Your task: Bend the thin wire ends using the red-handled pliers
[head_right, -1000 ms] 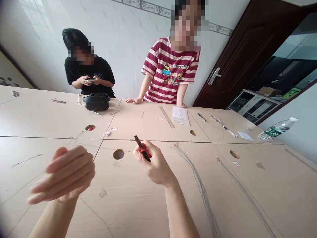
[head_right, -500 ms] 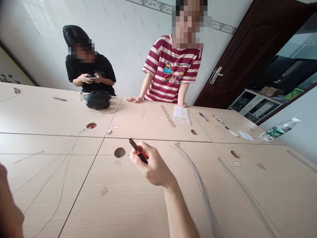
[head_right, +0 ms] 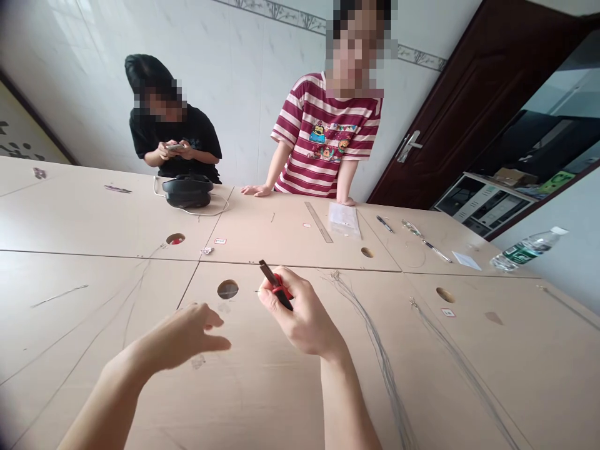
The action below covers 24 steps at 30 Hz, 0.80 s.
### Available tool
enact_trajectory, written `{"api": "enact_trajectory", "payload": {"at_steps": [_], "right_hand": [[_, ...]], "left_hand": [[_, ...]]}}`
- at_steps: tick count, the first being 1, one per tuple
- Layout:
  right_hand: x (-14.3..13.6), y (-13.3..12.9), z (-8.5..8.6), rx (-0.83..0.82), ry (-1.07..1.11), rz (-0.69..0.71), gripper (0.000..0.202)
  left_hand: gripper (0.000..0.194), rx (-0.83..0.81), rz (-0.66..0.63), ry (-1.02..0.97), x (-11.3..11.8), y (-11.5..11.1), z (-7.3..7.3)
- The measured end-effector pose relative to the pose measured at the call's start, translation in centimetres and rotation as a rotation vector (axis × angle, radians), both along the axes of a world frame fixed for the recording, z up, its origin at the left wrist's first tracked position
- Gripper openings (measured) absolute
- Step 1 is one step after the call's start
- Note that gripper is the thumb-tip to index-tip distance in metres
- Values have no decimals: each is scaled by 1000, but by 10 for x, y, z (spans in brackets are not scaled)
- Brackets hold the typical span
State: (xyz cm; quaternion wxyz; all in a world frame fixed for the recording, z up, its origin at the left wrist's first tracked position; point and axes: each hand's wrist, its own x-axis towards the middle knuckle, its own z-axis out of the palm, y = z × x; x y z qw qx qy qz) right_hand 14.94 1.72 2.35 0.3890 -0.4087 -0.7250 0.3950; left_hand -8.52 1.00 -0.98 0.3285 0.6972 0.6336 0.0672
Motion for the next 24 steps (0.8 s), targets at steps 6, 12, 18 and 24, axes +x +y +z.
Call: {"api": "enact_trajectory", "payload": {"at_steps": [6,12,18,24], "right_hand": [[5,-7,7,10,-4,16,20],[20,-12,14,67,12,-35,23],[11,-5,6,-50,-97,-1,20],[-5,-4,5,-82,-99,114,17]], "left_hand": [[40,104,19,370,-7,27,-6],[40,208,186,385,-50,37,-21],[58,416,318,-386,-24,26,11],[71,60,-285,-958,21,16,11]]}}
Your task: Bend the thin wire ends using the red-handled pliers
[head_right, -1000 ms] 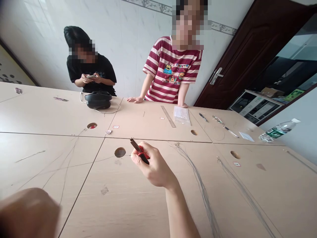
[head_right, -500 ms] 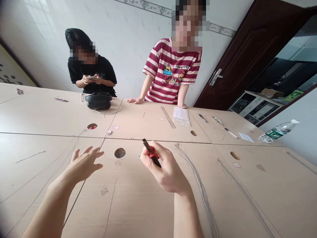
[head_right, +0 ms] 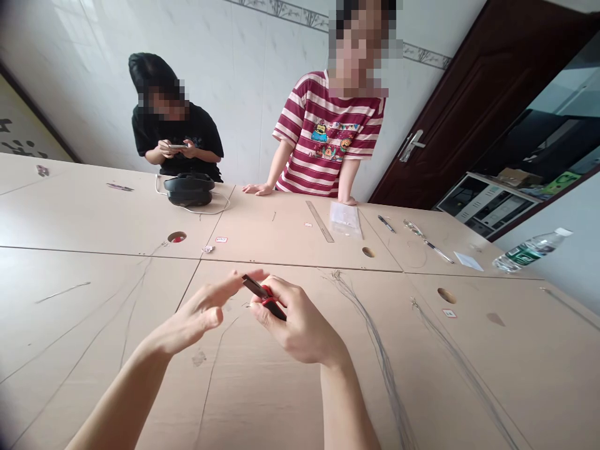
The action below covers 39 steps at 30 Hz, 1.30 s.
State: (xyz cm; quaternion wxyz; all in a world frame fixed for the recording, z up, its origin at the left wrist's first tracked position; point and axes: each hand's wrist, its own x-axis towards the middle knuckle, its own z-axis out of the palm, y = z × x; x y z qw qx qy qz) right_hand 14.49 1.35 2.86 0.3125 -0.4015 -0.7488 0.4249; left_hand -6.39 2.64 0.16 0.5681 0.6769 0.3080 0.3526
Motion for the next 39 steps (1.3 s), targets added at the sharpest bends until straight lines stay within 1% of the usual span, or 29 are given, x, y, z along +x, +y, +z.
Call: {"api": "enact_trajectory", "payload": {"at_steps": [1,3,6,7,9,11,14,16,17,18,19,20,22,23,24,26,27,28,29,30,32,35,37,39], "right_hand": [[1,-1,0,5,2,-2,17],[4,-2,0,22,8,-15,17],[8,-1,-2,42,20,-50,17],[9,-1,-2,44,22,-61,17],[9,0,-2,34,23,-74,17],[9,0,-2,20,25,-80,17],[9,1,-4,-1,30,-79,18],[8,1,-6,-12,29,-71,17],[8,1,-7,-16,27,-67,17],[8,1,-8,-20,24,-61,17],[7,0,-8,-22,24,-54,17],[7,-1,-7,-21,27,-43,18],[4,-3,-6,-18,39,-23,19],[3,-4,-5,-18,45,-14,20],[1,-5,-4,-19,49,-7,20],[-2,-6,-3,-20,51,-3,19],[-3,-7,-3,-20,48,-2,18],[-4,-7,-3,-18,44,0,17],[-5,-8,-3,-13,40,2,16],[-6,-8,-3,-8,35,4,16],[-6,-9,-3,3,29,10,15],[-5,-12,0,19,25,4,14],[-3,-13,1,37,21,-9,15],[0,-13,2,53,20,-24,16]], "left_hand": [[67,-62,-91,-21,2,1,-3],[56,-202,-231,-36,2,3,-8],[40,-382,-359,-32,0,4,-11],[37,-420,-404,-46,0,3,-12],[40,-475,-493,-117,1,-1,-14],[46,-526,-577,-259,1,-8,-15],[52,-557,-691,-550,-1,-18,-13],[56,-521,-763,-728,-4,-24,-7],[56,-501,-775,-803,-6,-27,-2],[54,-499,-736,-877,-6,-30,4],[51,-505,-642,-956,-7,-32,10],[47,-519,-479,-1043,-6,-33,17],[44,-533,-76,-1213,-4,-33,30],[46,-536,112,-1271,-3,-32,35],[50,-529,270,-1301,-1,-29,39],[55,-479,522,-1286,2,-20,41],[54,-427,616,-1237,5,-15,39],[52,-363,682,-1163,7,-11,35],[47,-294,719,-1078,10,-7,30],[42,-237,727,-986,13,-4,25],[38,-180,703,-802,20,-1,14],[40,-186,653,-577,27,-2,2],[42,-190,606,-441,29,-4,-2],[43,-179,527,-295,29,-5,-3]]}}
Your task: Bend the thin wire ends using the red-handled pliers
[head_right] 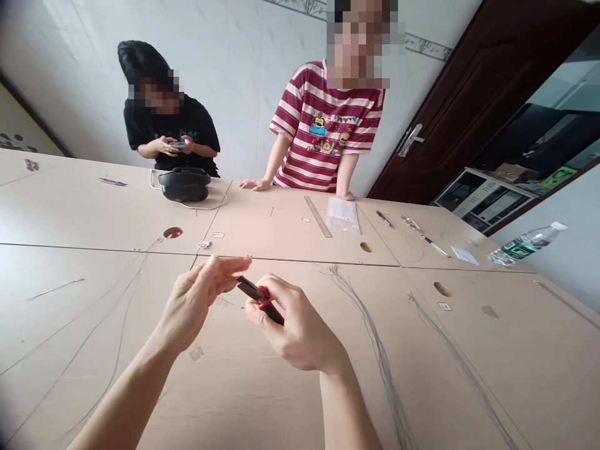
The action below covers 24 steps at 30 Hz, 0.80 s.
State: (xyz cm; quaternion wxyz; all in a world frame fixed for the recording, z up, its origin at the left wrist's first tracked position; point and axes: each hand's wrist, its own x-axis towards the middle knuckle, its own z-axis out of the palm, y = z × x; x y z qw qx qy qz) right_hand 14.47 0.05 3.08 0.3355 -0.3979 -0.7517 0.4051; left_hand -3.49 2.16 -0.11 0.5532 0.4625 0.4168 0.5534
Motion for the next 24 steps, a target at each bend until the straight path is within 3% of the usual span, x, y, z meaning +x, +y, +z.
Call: {"api": "enact_trajectory", "payload": {"at_steps": [4,8,15,20,24], "right_hand": [[6,3,-2,7,26,-35,18],[12,7,-4,60,46,-70,20],[17,10,-6,92,93,-162,20],[20,13,-8,92,130,-183,21],[19,16,-12,95,146,-210,21]], "left_hand": [[47,24,-267,240,-3,0,0],[56,-43,-520,312,-3,-2,1],[57,-65,-684,279,-6,-6,6],[55,-104,-787,335,-13,-3,1],[52,-222,-1008,285,-15,-4,-1]]}}
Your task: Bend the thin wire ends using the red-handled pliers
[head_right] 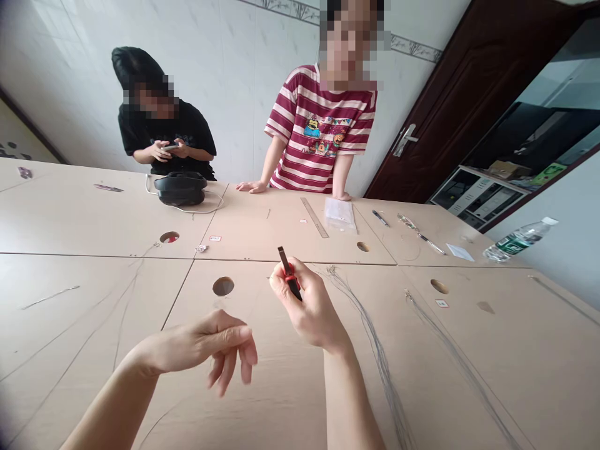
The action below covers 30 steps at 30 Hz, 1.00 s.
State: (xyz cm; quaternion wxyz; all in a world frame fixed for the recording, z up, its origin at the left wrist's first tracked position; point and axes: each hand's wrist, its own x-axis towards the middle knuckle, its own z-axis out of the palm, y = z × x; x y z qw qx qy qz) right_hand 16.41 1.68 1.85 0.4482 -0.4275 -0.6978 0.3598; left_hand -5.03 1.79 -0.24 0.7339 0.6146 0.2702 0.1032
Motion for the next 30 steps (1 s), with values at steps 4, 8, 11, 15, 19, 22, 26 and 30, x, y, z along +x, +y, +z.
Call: {"api": "enact_trajectory", "payload": {"at_steps": [4,8,11,15,19,22,26,30], "right_hand": [[-5,4,-6,-38,30,32,21],[-13,2,-7,-77,32,73,20],[-18,-2,-5,-83,28,110,20],[-22,-5,-3,-65,37,136,20],[-17,-3,-2,-37,40,74,20],[-13,-2,-1,-36,43,47,21],[-15,-2,-3,-45,41,60,19],[-20,-2,-5,-54,25,91,18]], "left_hand": [[57,-242,-260,-200,5,-10,-2],[62,-242,-61,-512,5,-26,-5],[70,-155,8,-703,0,-33,-1],[63,13,121,-747,-6,-30,11],[55,30,-37,-636,-5,-25,19],[54,-45,-41,-633,-6,-26,14],[47,-27,141,-793,-8,-30,9],[32,-42,572,-939,-11,-29,23]]}}
